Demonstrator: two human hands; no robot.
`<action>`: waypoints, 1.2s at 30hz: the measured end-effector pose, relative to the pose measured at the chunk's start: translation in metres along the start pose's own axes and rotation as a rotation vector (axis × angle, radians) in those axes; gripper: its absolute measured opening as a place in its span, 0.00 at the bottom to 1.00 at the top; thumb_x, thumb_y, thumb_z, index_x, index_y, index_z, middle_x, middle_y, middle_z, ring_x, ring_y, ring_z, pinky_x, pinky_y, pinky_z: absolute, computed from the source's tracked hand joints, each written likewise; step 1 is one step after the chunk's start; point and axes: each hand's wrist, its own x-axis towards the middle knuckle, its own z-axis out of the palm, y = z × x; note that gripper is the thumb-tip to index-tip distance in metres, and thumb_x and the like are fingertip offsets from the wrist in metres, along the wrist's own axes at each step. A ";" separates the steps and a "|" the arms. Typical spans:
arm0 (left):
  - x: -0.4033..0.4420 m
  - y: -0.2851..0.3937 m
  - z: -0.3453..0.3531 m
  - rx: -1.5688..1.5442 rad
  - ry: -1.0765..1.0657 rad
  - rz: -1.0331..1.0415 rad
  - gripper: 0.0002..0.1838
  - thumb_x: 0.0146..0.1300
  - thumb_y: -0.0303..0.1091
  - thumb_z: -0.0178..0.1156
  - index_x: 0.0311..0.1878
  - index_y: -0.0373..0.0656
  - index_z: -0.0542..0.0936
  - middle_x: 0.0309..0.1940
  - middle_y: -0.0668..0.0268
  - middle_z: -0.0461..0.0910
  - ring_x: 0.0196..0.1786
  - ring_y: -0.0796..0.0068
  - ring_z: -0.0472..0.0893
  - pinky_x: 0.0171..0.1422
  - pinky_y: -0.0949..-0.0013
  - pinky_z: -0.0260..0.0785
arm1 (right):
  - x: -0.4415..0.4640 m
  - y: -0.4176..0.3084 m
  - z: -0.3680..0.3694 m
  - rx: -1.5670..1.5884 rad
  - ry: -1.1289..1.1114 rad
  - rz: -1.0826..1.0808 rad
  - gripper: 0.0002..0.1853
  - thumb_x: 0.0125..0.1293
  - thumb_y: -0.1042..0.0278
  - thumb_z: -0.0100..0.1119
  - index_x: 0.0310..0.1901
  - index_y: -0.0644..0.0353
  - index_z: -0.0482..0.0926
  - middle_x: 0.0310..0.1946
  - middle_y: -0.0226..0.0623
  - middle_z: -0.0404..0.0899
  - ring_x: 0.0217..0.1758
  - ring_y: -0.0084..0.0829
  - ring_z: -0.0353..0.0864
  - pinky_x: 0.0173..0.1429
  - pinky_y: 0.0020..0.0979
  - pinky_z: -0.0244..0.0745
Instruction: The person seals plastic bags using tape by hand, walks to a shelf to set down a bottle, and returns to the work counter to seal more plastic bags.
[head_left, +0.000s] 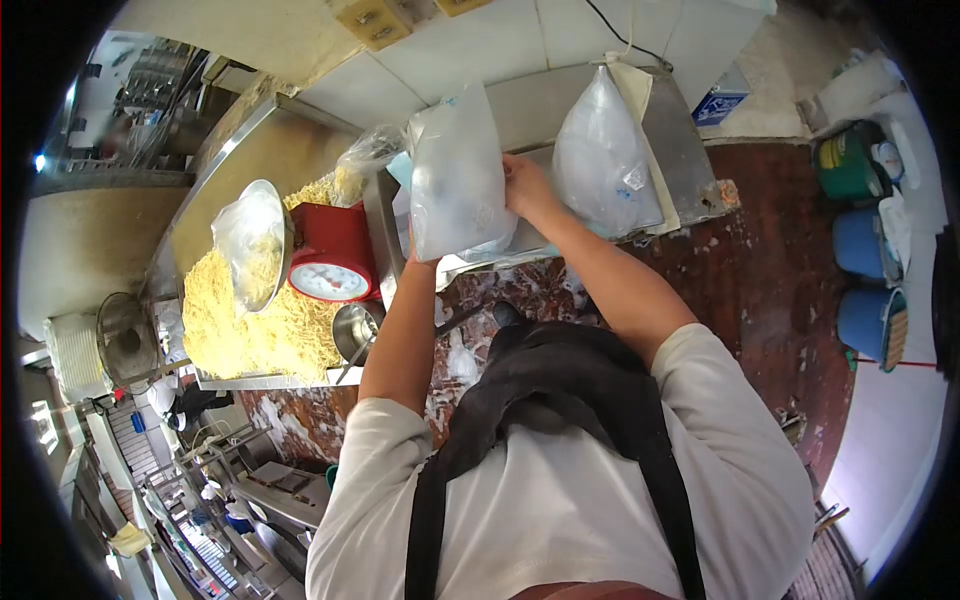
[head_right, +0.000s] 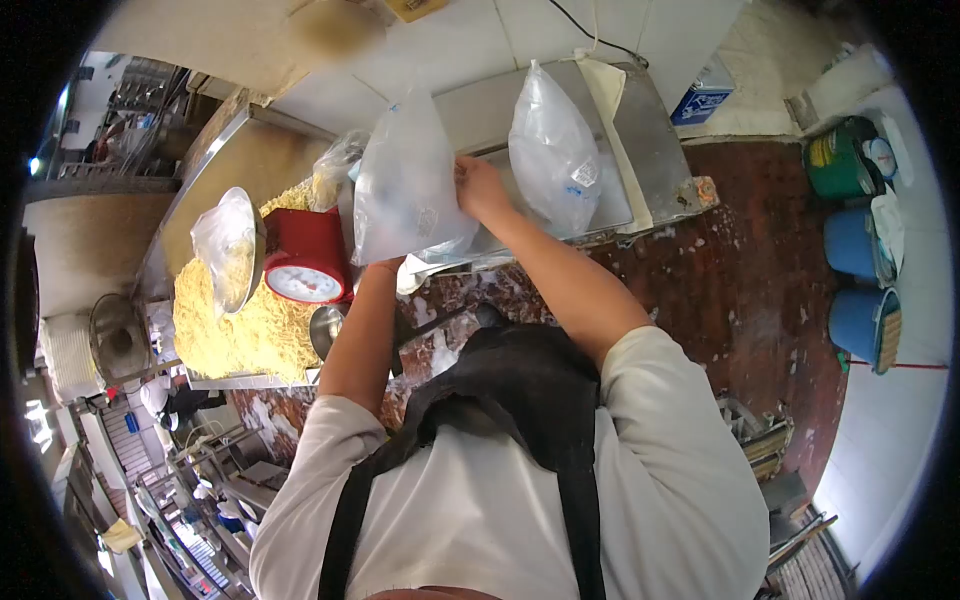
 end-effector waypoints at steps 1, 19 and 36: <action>-0.006 -0.026 0.000 0.073 -0.020 0.070 0.27 0.72 0.37 0.54 0.71 0.42 0.63 0.64 0.61 0.70 0.63 0.66 0.74 0.64 0.60 0.71 | -0.002 -0.003 -0.001 -0.011 0.002 0.015 0.11 0.66 0.67 0.53 0.41 0.64 0.81 0.36 0.55 0.82 0.42 0.56 0.82 0.46 0.47 0.76; -0.034 -0.049 0.008 -0.744 0.122 -0.674 0.24 0.73 0.41 0.53 0.63 0.32 0.71 0.54 0.55 0.79 0.55 0.65 0.79 0.53 0.59 0.78 | -0.030 0.053 -0.001 -0.028 0.096 0.176 0.31 0.70 0.51 0.56 0.65 0.68 0.66 0.53 0.59 0.76 0.57 0.55 0.76 0.61 0.46 0.70; -0.138 0.123 -0.005 -0.517 -0.226 -0.410 0.09 0.60 0.23 0.63 0.44 0.36 0.83 0.32 0.63 0.85 0.34 0.74 0.83 0.42 0.71 0.74 | -0.114 -0.053 -0.227 -0.522 -0.785 0.368 0.17 0.66 0.52 0.59 0.34 0.60 0.85 0.30 0.47 0.84 0.35 0.46 0.83 0.41 0.43 0.76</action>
